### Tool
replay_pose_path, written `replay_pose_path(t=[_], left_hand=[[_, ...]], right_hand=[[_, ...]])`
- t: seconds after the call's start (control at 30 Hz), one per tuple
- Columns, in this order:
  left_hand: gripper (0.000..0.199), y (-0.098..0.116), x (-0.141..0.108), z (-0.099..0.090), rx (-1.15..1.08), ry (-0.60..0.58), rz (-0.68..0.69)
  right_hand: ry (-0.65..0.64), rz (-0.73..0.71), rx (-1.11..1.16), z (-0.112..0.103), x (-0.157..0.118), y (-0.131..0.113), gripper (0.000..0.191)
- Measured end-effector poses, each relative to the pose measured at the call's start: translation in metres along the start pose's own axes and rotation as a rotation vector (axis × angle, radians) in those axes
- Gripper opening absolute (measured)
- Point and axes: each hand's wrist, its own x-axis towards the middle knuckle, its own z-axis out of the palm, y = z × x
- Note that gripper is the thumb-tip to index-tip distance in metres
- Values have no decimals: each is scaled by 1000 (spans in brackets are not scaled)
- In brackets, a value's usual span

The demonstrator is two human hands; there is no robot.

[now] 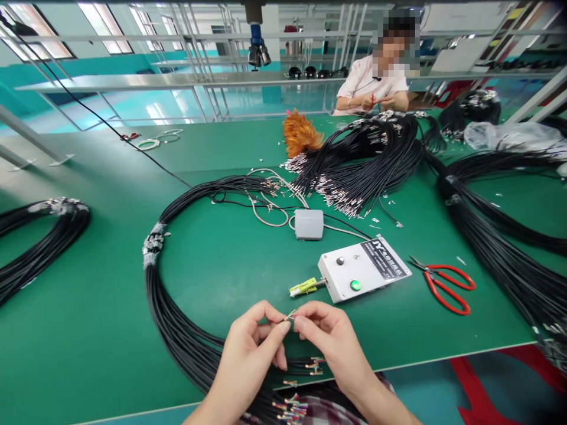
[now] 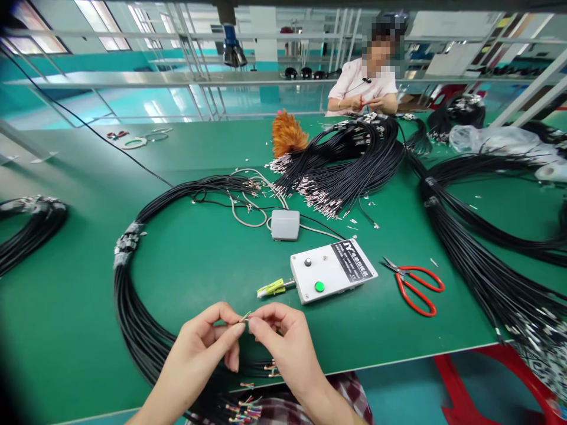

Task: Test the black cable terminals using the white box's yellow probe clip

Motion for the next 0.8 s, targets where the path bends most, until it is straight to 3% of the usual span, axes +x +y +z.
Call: replay_pose_path(t=[0.37, 0.63, 0.8], left_hand=[[44, -9, 3, -4, -115, -21, -24], [35, -12, 5, -6, -142, -35, 47], [32, -3, 8, -1, -110, -106, 115]], right_hand=[[33, -44, 3, 9, 0, 14, 30], [91, -53, 4, 18, 1, 17, 39], [41, -104, -135, 13, 1, 11, 28]])
